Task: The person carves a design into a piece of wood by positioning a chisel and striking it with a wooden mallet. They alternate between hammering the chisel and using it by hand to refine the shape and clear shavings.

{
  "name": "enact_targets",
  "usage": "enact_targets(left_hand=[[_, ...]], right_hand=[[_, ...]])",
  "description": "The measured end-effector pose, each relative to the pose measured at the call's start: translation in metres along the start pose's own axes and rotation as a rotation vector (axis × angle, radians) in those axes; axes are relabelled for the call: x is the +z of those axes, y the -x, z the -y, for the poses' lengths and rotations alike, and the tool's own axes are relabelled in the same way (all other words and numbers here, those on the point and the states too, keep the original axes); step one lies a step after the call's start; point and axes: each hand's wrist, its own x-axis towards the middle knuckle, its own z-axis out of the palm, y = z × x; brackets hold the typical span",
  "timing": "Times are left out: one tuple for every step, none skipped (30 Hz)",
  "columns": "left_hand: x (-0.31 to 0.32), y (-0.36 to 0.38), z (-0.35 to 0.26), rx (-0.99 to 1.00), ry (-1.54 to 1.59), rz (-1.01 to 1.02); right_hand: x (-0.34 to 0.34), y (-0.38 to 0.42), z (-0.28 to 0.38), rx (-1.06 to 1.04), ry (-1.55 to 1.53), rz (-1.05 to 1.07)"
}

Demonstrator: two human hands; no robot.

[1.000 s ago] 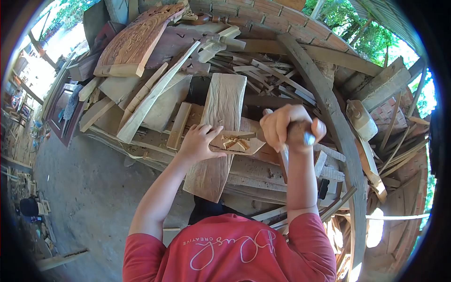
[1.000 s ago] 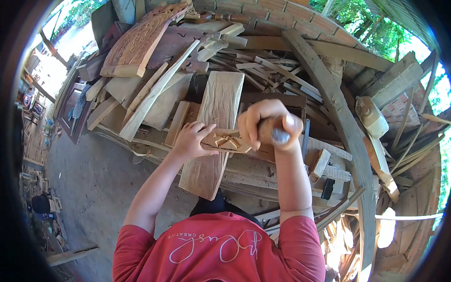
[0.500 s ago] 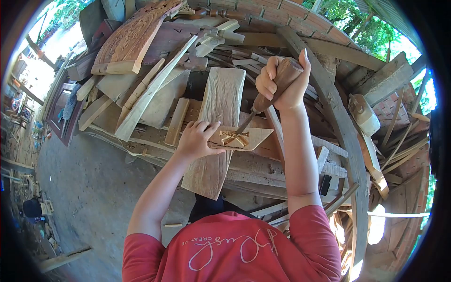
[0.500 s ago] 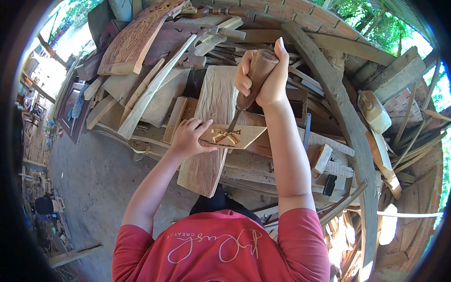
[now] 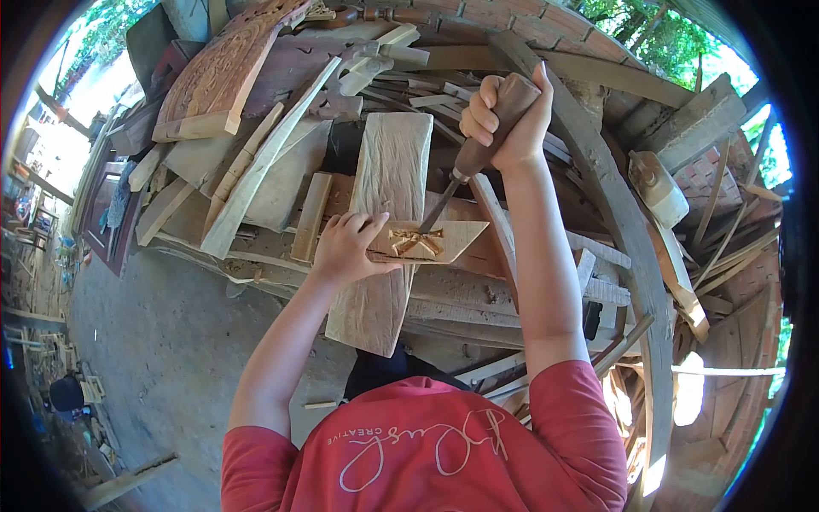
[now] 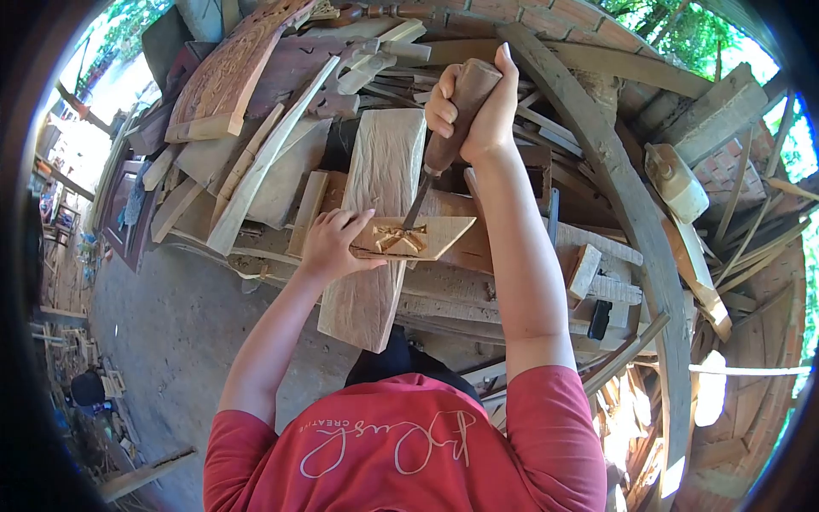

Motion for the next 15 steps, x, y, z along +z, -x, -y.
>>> enact_targets(left_hand=[[0.000,0.000,0.000,0.001,0.003,-0.011],[0.000,-0.001,0.000,0.005,0.005,-0.011],[0.001,-0.001,0.000,0.007,0.006,-0.020],[0.001,0.000,0.000,0.009,0.006,-0.028],[0.001,0.000,0.000,0.010,0.006,-0.025],[0.001,0.000,0.001,0.006,0.010,-0.021],[0.001,0.000,0.000,0.001,0.014,-0.018],[0.001,0.000,0.000,0.003,0.016,-0.018],[0.000,0.000,-0.001,-0.001,0.009,-0.017],[0.000,0.000,-0.001,-0.004,0.003,-0.017],[0.001,0.000,-0.001,-0.001,0.007,-0.018],[0.001,0.002,-0.001,-0.004,-0.014,-0.031],[0.002,0.002,-0.001,-0.008,-0.035,-0.045],[0.003,0.004,-0.001,-0.004,-0.031,-0.047],[0.004,0.004,-0.001,-0.001,-0.028,-0.056]], right_hand=[[-0.001,0.000,0.000,-0.009,-0.017,0.006],[-0.001,0.001,0.001,-0.011,-0.015,0.003],[0.000,0.001,0.001,-0.001,-0.024,-0.004],[0.001,0.002,0.002,0.010,-0.034,-0.011],[0.002,0.003,0.001,0.010,-0.035,-0.013],[0.002,0.005,0.001,-0.003,-0.030,-0.005],[0.003,0.006,0.001,-0.016,-0.024,0.003],[0.003,0.008,0.002,-0.017,-0.023,0.000],[0.004,0.010,0.002,-0.051,-0.003,-0.093],[0.004,0.012,0.004,-0.087,0.018,-0.187],[-0.001,0.014,0.004,-0.097,-0.039,-0.232],[-0.010,0.017,0.004,-0.108,-0.098,-0.281],[-0.019,0.023,0.005,-0.119,-0.131,-0.266],[-0.026,0.029,0.002,-0.154,-0.133,-0.277],[-0.026,0.034,0.002,-0.165,-0.148,-0.282]])
